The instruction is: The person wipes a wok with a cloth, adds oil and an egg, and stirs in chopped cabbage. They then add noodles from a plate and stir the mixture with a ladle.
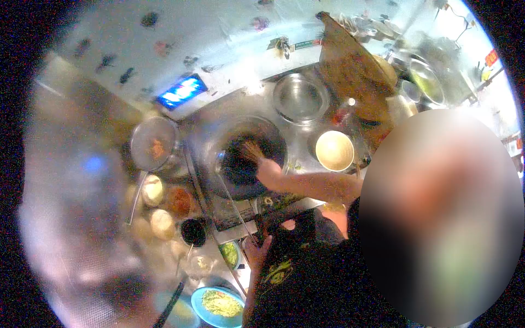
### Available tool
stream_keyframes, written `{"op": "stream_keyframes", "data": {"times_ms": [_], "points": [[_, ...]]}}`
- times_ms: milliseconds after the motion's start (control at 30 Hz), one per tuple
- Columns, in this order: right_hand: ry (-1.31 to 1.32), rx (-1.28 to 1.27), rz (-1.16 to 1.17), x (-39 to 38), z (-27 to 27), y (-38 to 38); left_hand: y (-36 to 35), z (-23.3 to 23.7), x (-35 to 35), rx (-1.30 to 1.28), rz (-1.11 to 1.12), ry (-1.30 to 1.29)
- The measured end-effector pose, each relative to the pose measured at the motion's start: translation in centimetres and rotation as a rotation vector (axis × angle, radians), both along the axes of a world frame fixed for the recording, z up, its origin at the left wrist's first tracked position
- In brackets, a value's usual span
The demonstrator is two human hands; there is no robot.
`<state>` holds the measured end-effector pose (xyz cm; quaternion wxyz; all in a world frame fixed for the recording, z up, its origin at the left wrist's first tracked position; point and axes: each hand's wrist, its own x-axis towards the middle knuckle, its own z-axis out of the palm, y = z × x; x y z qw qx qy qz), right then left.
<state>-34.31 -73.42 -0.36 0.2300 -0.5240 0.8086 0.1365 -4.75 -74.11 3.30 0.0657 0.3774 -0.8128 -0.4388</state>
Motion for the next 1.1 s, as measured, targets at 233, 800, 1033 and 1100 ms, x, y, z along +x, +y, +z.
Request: {"op": "stream_keyframes", "data": {"times_ms": [233,800,1033,1100], "points": [[-0.060,-0.187,-0.325,-3.7,0.9,-3.0,0.4,1.5,-1.1,-0.005,0.003,0.058],[-0.025,-0.164,-0.253,-4.2,1.9,-1.3,1.1,1.9,-1.7,-0.046,0.049,0.080],[0.034,-0.009,-0.089,-3.1,-2.3,1.3,0.7,0.4,-1.0,0.005,0.058,0.004],[0.110,-0.191,-0.134,-5.3,-2.7,-0.2,0.9,0.2,-1.0,0.032,0.073,0.052]]}}
